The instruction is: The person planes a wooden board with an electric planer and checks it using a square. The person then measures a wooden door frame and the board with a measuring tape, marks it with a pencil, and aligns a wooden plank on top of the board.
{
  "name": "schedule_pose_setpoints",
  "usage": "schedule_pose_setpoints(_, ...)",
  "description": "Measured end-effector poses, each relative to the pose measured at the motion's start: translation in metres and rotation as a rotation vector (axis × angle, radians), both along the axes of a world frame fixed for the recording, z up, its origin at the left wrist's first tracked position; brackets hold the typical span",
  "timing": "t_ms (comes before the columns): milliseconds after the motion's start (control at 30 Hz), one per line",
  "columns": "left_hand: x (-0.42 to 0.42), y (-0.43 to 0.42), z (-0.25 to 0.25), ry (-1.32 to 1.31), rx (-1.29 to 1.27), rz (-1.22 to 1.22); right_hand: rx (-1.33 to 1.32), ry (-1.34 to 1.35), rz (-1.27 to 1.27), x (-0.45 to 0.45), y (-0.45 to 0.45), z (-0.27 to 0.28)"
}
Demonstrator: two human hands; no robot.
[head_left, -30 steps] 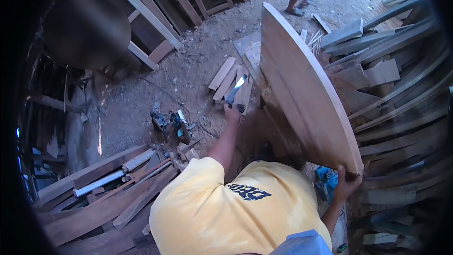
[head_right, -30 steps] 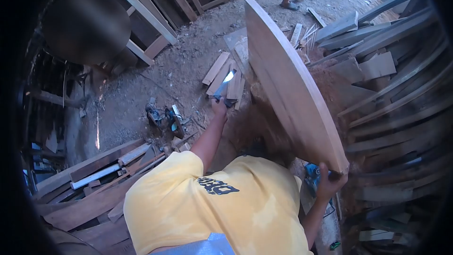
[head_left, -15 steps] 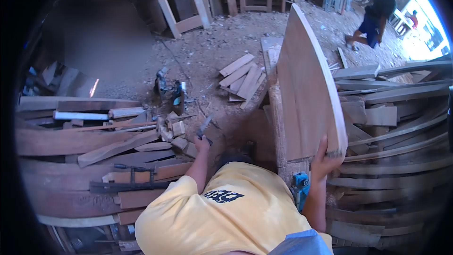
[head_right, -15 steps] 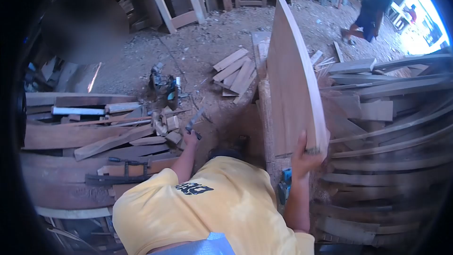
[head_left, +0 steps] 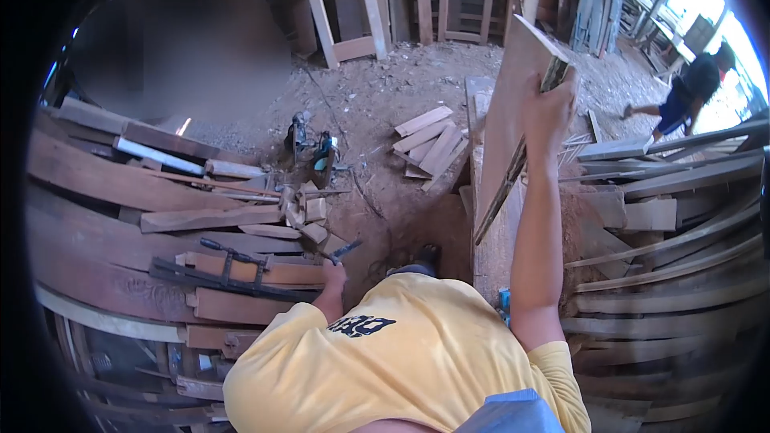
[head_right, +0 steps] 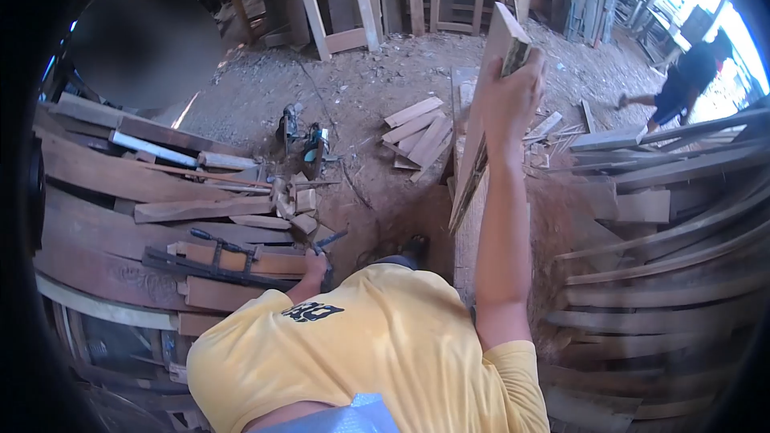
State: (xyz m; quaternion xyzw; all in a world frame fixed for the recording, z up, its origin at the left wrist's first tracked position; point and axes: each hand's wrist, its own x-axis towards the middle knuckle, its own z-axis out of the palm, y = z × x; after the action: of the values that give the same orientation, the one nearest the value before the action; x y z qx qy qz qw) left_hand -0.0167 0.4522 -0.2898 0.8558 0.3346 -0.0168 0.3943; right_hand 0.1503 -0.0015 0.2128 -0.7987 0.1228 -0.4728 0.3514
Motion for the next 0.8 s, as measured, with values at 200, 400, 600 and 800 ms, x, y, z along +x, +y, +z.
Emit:
schedule_pose_setpoints(200, -0.01, 0.006, -0.038, 0.032, -0.079, 0.032, -0.014, -0.012, -0.018, 0.021, -0.006, -0.002)
schedule_pose_setpoints(400, -0.008, 0.0, -0.062, 0.083, -0.007, 0.022, -0.024, -0.036, -0.045, 0.029, 0.001, 0.001)
schedule_pose_setpoints(600, -0.003, -0.017, -0.016, 0.122, 0.039, -0.03, -0.096, -0.099, -0.057, 0.041, -0.008, -0.012)
schedule_pose_setpoints(800, -0.001, -0.014, -0.031, 0.1, 0.039, -0.021, 0.013, -0.005, -0.02, 0.029, 0.004, -0.003)
